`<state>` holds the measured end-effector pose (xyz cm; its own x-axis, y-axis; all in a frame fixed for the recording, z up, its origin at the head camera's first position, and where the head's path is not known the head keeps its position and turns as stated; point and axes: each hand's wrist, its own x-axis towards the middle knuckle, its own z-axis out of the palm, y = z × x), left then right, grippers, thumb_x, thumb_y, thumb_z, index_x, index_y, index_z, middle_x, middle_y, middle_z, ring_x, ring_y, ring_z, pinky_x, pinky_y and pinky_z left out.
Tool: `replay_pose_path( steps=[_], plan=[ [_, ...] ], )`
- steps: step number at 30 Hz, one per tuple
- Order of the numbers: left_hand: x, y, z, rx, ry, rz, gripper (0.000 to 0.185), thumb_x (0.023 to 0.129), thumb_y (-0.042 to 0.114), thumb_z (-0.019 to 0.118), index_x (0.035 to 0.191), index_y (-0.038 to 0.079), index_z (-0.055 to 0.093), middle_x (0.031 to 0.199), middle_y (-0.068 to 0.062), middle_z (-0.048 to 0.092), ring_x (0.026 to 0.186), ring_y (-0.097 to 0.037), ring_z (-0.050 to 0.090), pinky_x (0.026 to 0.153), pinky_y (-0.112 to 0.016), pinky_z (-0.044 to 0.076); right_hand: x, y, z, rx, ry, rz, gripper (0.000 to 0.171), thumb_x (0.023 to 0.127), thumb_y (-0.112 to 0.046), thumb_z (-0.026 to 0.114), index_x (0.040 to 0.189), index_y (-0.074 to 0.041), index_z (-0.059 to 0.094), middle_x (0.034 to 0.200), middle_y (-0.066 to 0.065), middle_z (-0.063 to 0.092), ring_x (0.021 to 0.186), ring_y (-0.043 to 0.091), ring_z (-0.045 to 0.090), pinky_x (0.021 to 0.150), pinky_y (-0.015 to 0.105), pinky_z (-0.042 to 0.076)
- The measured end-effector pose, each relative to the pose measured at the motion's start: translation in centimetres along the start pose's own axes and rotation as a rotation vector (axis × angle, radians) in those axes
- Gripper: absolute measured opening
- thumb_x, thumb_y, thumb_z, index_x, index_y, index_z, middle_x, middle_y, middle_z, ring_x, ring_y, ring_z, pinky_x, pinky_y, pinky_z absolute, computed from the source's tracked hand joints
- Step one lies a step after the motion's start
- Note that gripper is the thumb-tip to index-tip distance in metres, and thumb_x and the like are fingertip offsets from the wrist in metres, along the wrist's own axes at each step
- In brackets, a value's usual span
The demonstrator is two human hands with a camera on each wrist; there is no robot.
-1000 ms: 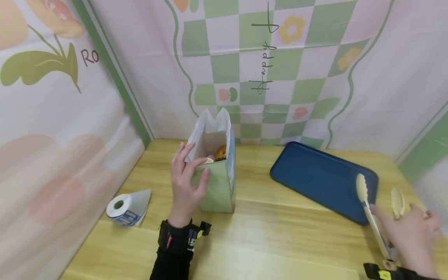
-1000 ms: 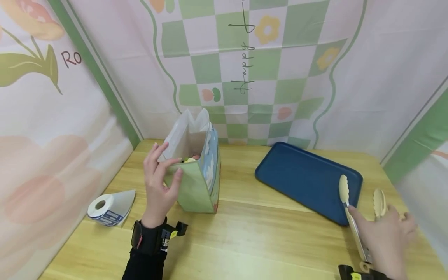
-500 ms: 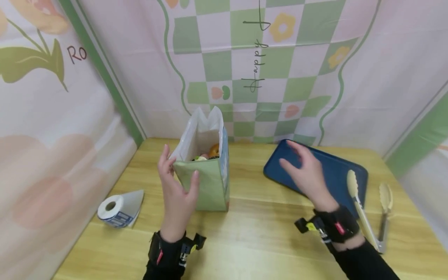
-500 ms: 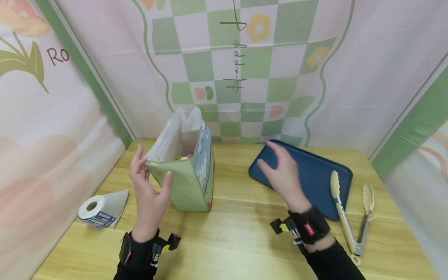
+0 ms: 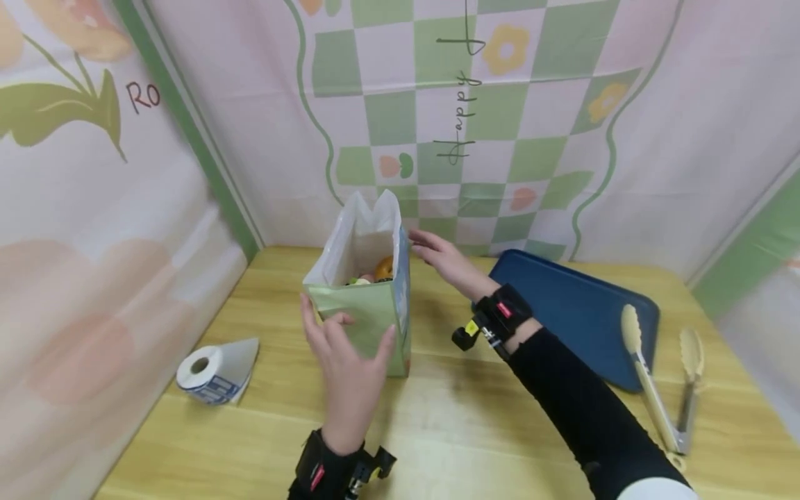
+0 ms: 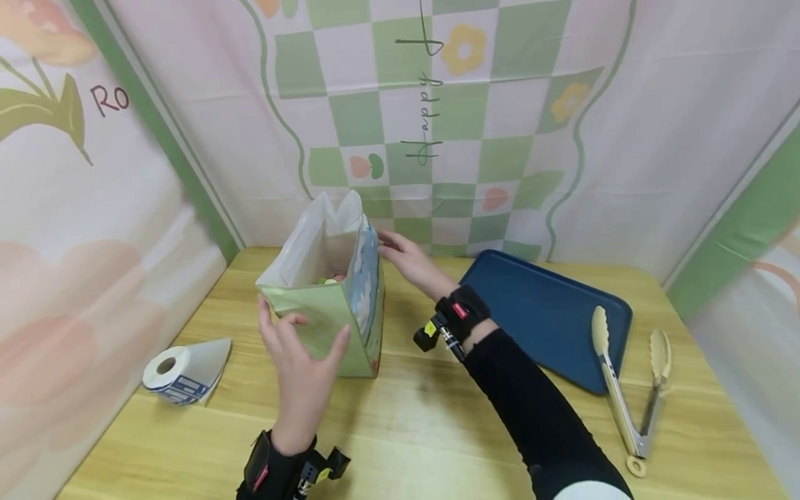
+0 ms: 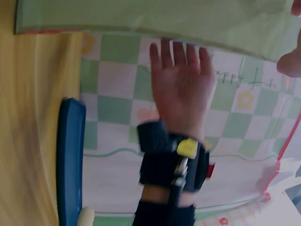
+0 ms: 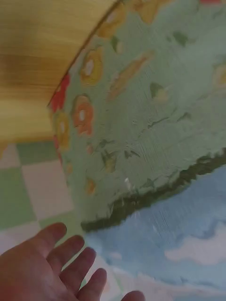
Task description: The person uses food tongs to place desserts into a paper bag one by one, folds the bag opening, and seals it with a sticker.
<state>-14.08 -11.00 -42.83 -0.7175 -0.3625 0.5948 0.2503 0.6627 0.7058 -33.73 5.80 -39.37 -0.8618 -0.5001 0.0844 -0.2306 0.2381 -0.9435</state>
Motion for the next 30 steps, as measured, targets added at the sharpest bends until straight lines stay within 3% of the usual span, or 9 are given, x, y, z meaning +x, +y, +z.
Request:
replay_pose_path(
  steps=[5,10,19,26,30],
  plan=[
    [-0.5,0.1,1.4,0.047,0.011,0.016,0.077,0.064,0.041,0.090,0.110,0.005,0.041,0.163,-0.020,-0.010,0.152,-0.038,0.000,0.114,-0.062,0.027,2.0,0.4,0.8,0.094,0.047,0.029,0.058,0.102,-0.026,0.045,0.156,-0.019,0.024,0.162,0.005,0.028,0.149,0.027,0.028,0.121,0.048,0.023],
    [-0.3,0.1,2.2,0.043,0.013,0.023,0.074,0.066,0.037,0.090,0.114,0.007,0.042,0.162,-0.019,-0.013,0.151,-0.036,-0.003,0.115,-0.064,0.022,3.0,0.7,1.3,0.191,0.090,0.018,0.068,0.100,-0.017,0.045,0.158,-0.016,0.011,0.161,0.012,0.028,0.147,0.029,0.033,0.120,0.046,0.025],
    [0.1,-0.1,2.9,0.018,0.055,0.041,0.075,0.064,0.033,0.091,0.113,0.006,0.041,0.161,-0.021,-0.008,0.148,-0.040,0.001,0.113,-0.066,0.024,2.7,1.1,0.6,0.219,0.142,0.011,0.062,0.100,-0.012,0.048,0.155,-0.011,0.021,0.160,0.014,0.029,0.146,0.029,0.035,0.118,0.045,0.031],
    [0.5,-0.6,2.6,-0.003,0.038,-0.009,0.078,0.066,0.039,0.090,0.113,0.007,0.037,0.161,-0.019,-0.008,0.149,-0.035,0.000,0.114,-0.062,0.024,1.3,2.3,-0.1,0.193,0.168,0.002,0.058,0.100,-0.010,0.050,0.153,-0.011,0.028,0.158,0.013,0.035,0.145,0.028,0.036,0.117,0.046,0.032],
    [0.9,-0.9,2.2,-0.026,0.024,0.008,0.078,0.065,0.037,0.090,0.112,0.005,0.037,0.160,-0.023,-0.005,0.149,-0.037,0.002,0.113,-0.062,0.026,0.1,2.9,-0.6,0.223,0.195,-0.001,0.055,0.100,-0.007,0.049,0.152,-0.010,0.031,0.156,0.014,0.038,0.144,0.029,0.038,0.116,0.047,0.033]
  ],
)
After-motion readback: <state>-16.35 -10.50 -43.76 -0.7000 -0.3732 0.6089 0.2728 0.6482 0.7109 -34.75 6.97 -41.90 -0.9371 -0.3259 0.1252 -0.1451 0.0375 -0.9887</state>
